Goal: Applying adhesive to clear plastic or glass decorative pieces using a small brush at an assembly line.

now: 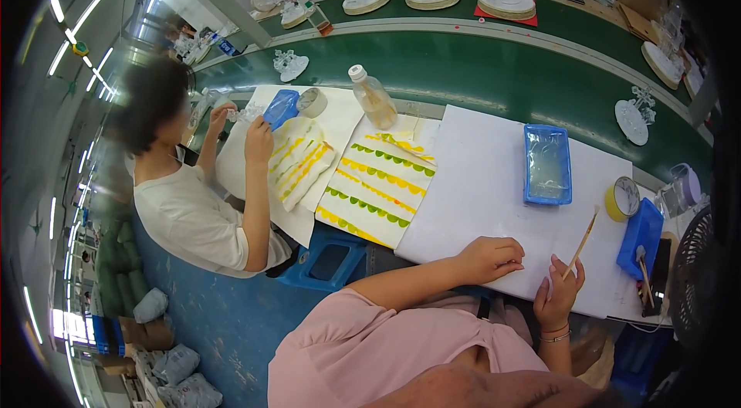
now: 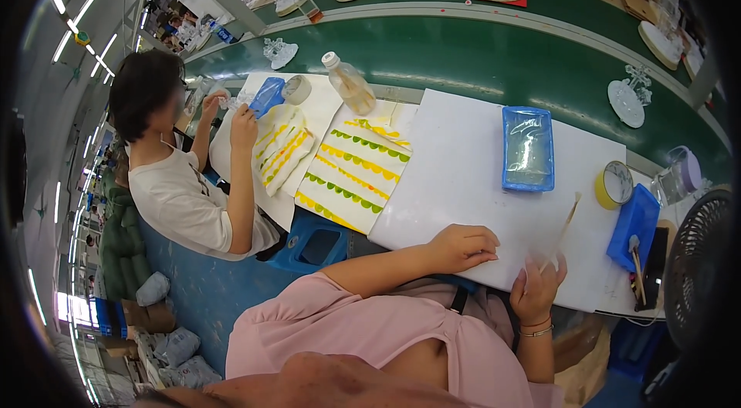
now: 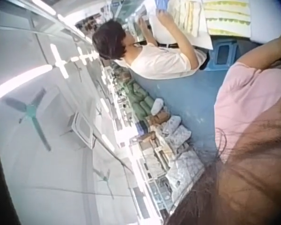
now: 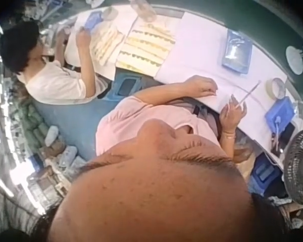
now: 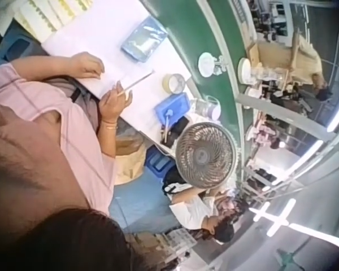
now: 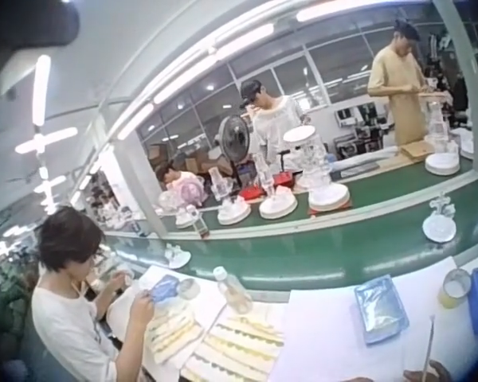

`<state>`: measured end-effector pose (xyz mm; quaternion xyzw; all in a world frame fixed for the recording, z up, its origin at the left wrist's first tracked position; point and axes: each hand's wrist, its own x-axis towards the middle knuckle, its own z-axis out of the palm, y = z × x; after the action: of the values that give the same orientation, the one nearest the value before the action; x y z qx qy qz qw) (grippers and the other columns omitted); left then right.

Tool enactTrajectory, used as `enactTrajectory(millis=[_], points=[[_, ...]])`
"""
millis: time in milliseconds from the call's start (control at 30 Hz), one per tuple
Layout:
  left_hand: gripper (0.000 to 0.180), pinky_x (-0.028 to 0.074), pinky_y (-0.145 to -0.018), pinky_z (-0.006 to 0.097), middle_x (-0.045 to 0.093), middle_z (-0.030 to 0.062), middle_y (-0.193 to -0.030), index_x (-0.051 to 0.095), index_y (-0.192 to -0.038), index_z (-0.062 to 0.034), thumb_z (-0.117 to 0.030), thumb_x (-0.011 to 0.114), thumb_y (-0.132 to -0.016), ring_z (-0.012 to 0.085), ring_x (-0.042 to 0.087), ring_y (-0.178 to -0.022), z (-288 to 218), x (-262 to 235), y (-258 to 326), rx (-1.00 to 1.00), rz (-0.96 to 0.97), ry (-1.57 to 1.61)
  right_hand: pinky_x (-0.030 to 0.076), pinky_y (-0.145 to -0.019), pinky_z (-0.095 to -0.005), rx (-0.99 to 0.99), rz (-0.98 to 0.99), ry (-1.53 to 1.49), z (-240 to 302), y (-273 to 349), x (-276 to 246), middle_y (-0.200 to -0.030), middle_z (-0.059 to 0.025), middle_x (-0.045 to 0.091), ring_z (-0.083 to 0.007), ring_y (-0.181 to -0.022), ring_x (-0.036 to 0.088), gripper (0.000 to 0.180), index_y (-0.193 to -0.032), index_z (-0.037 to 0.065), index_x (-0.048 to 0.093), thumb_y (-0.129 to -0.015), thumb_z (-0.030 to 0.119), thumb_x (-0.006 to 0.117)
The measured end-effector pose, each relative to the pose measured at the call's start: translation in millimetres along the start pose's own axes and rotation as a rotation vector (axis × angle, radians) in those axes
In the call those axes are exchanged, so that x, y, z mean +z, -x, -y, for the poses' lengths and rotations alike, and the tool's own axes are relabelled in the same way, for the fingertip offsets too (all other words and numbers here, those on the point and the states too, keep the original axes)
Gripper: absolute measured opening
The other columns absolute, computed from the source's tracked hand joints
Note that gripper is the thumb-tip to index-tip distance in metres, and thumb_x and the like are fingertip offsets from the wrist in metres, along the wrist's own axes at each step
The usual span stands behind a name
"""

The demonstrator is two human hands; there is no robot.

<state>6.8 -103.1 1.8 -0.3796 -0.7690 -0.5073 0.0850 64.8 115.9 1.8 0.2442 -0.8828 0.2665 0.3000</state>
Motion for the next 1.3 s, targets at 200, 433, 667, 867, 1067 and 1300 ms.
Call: enactTrajectory(millis=[200,433,667,867,1067,1300], points=[[0.010,0.053,-0.065,0.032,0.066,0.0059,-0.093,0.063,-0.088,-0.0062,-0.007,0.069,-0.080,0.0247,0.065,-0.077,1.5,2.4,-0.1,0.014,-0.035,-0.010,0.030,-0.105,-0.0553,0.022,0.063,0.008,-3.5,5.7,-0.6,-0.115,-0.0191,0.060,-0.0322,-0.101,0.059,0.038,-0.119,0.005,0.047,-0.082,-0.002,0.053],[0.007,0.053,-0.068,0.035,0.067,0.0062,-0.089,0.064,-0.087,-0.0068,-0.009,0.068,-0.082,0.0253,0.065,-0.075,1.3,0.2,0.2,0.010,0.013,-0.006,0.030,-0.105,-0.0548,0.022,0.039,0.020,-4.1,5.5,0.3,-0.116,-0.0191,0.060,-0.0320,-0.101,0.059,0.037,-0.118,0.005,0.048,-0.082,-0.003,0.053],[0.009,0.050,-0.080,0.038,0.067,0.0064,-0.092,0.065,-0.089,-0.0071,-0.013,0.068,-0.084,0.0263,0.063,-0.086,4.8,-1.4,-2.8,0.077,-0.052,-0.108,0.032,-0.104,-0.0531,0.033,0.054,0.021,-3.6,7.2,2.2,-0.116,-0.0197,0.060,-0.0327,-0.102,0.059,0.037,-0.117,0.004,0.048,-0.081,-0.003,0.054],[0.011,0.050,-0.077,0.037,0.066,0.0084,-0.094,0.064,-0.090,-0.0062,-0.014,0.068,-0.084,0.0279,0.063,-0.086,2.8,0.0,-3.5,-0.026,0.026,-0.064,0.035,-0.101,-0.0528,0.053,0.054,0.015,-4.3,6.2,2.7,-0.115,-0.0213,0.060,-0.0352,-0.102,0.059,0.033,-0.113,0.003,0.049,-0.081,-0.003,0.053],[0.011,0.051,-0.080,0.037,0.065,0.0105,-0.102,0.064,-0.094,-0.0055,-0.009,0.066,-0.083,0.0294,0.063,-0.091,2.3,1.5,-0.9,-0.076,0.052,-0.048,0.039,-0.098,-0.0521,0.066,0.059,0.019,-2.2,4.8,3.5,-0.114,-0.0215,0.060,-0.0370,-0.101,0.058,0.035,-0.114,0.002,0.050,-0.080,-0.005,0.054],[0.040,0.052,-0.091,0.033,0.048,0.0174,-0.137,0.061,-0.110,-0.0015,0.017,0.038,-0.083,0.0298,0.052,-0.122,10.5,2.8,0.6,-0.078,-0.004,-0.027,0.041,-0.097,-0.0504,0.067,0.059,0.016,-2.7,6.5,3.6,-0.114,-0.0207,0.061,-0.0383,-0.103,0.058,0.040,-0.118,0.003,0.050,-0.079,-0.006,0.054]])
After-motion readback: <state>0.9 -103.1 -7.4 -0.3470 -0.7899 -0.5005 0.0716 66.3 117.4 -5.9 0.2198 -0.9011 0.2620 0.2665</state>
